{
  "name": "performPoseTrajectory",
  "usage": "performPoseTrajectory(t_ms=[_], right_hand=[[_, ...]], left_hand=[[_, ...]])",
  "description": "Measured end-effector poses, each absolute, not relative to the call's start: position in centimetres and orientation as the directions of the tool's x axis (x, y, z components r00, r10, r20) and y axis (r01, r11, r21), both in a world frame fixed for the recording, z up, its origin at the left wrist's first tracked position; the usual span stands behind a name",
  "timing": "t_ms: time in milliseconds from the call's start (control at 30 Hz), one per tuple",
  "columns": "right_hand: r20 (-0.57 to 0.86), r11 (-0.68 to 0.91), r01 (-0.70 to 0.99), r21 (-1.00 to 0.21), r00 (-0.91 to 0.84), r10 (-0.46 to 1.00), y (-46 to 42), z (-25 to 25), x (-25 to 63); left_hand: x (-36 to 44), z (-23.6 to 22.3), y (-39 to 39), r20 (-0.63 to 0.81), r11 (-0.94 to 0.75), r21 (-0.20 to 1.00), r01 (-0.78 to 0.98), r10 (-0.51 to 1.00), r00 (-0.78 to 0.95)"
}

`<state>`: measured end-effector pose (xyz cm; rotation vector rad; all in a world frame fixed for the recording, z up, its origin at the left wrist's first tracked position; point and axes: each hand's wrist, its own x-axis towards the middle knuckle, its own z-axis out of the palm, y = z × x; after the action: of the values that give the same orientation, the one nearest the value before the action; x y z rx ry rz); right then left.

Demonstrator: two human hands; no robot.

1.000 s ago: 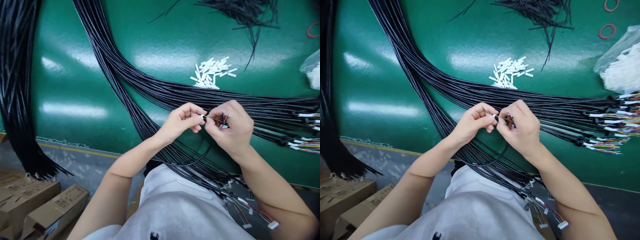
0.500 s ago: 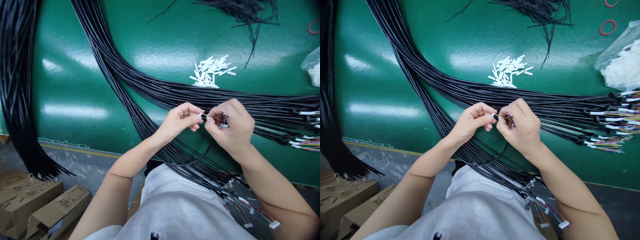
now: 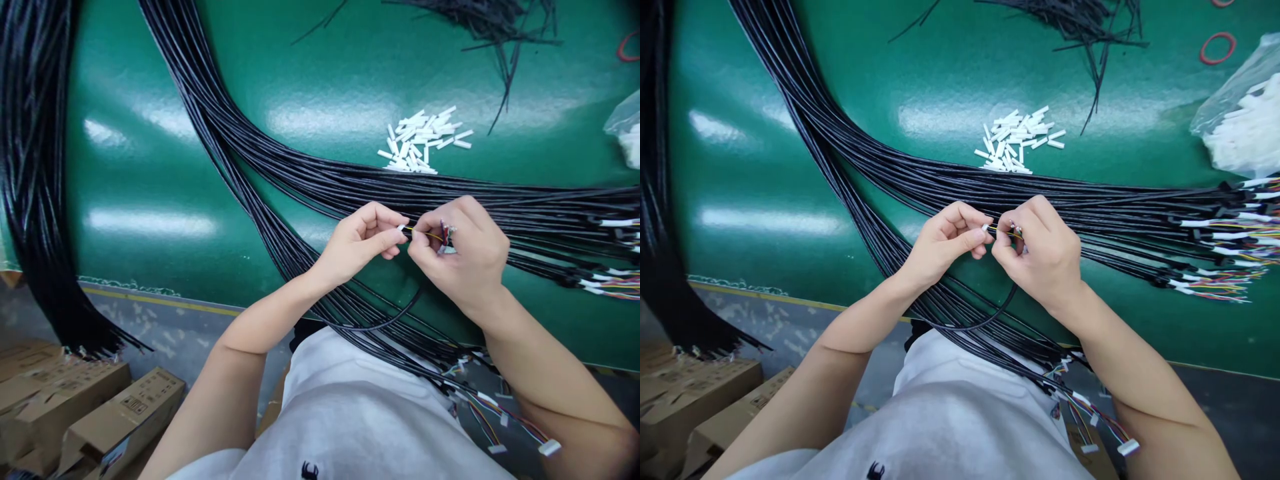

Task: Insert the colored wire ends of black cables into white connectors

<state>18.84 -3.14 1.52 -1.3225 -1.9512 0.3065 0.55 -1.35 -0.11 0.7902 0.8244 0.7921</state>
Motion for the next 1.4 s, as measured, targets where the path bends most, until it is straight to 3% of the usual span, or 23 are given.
performPoseTrajectory(t_ms=[167,400,733,933,1067,1200,1300,1400], right_hand=[[0.422,0.42,0.681,-0.599,-0.177,0.889,-3.3,1.5,18.8],[0.451,0.443,0.71,-0.548,-0.196,0.871,-3.4,1.7,18.6],[0.354,0.372,0.61,-0.7,-0.157,0.922,-3.2,2.4,18.7],[0.323,0.358,0.546,-0.757,-0.164,0.932,-3.1,2.2,18.5],[0.138,0.202,0.426,-0.882,-0.175,0.975,-2.9,2.3,18.7],[-0.121,-0.077,0.207,-0.975,-0.208,0.971,-2.6,2.1,19.5],[-0.227,-0.234,-0.005,-0.972,-0.218,0.949,-2.3,1.8,20.2],[-0.269,-0.296,-0.115,-0.948,-0.2,0.942,-1.9,1.8,20.5]], left_hand=[[0.5,-0.2,-1.3,-0.302,0.456,0.846,-0.278,0.838,0.454],[0.6,0.1,-1.5,-0.275,0.403,0.879,-0.254,0.865,0.42],[0.2,-0.4,-1.1,-0.293,0.454,0.827,-0.331,0.851,0.435],[0.6,-0.1,-1.2,-0.229,0.386,0.869,-0.31,0.869,0.439],[0.7,-0.1,-1.1,-0.225,0.365,0.892,-0.267,0.871,0.437],[0.6,-0.2,-0.9,-0.241,0.361,0.9,-0.244,0.879,0.412],[0.5,-0.2,-0.7,-0.259,0.36,0.899,-0.25,0.896,0.361],[0.5,-0.2,-0.6,-0.269,0.363,0.896,-0.256,0.902,0.338]])
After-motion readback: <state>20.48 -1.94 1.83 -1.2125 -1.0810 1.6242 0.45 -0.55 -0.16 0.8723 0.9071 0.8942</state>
